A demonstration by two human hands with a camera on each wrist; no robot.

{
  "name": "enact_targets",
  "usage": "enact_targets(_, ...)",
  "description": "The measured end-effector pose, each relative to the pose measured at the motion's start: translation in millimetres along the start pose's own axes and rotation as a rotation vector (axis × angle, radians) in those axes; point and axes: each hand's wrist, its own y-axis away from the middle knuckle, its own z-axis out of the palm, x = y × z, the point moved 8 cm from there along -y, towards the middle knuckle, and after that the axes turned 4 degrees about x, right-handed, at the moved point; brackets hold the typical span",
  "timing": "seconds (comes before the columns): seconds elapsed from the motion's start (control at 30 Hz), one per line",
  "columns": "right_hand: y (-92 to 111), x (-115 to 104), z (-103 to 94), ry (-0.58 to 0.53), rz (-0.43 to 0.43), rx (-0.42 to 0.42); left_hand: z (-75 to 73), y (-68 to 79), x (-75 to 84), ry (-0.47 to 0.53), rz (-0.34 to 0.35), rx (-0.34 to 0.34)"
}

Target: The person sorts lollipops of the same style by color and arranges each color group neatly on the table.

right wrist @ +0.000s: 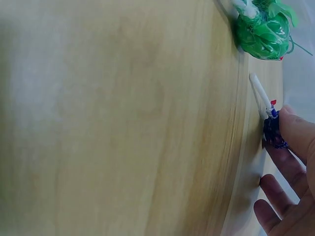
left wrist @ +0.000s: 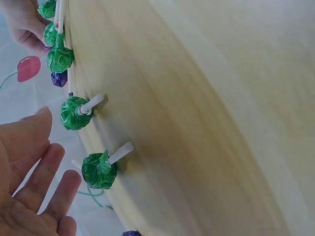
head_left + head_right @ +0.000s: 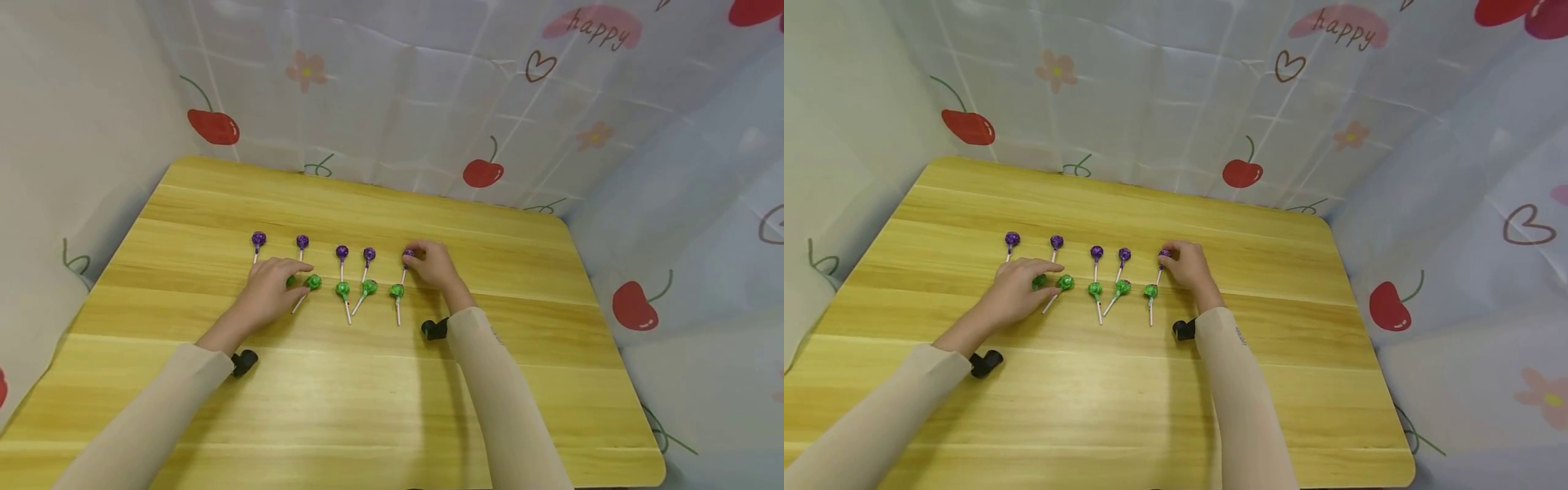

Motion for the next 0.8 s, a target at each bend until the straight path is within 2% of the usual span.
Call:
enact_targets(0.4,1.9,-2.5,-0.1,0.015,-0.008,-0.030,-2.2,0.9,-1.9,-0.012,0.005,0.010)
enact_targets(0.53,3.0,-9.4,-5.1,0.024,-0.038,0.025,-4.6,1.3,-5.6,-0.011,-0.004,0.014)
enact_targets(0.7,7.0,-44.9,-14.1,0.104,-0.150,0.173,-7.2,0.4,-15.3,-0.013,-0.034,0.012)
enact_targets(0.8,12.1,-74.7,-6.8,0.137,-0.205,0.175,-8.3,-0.8,-18.6,-0.020,-0.040,0.003)
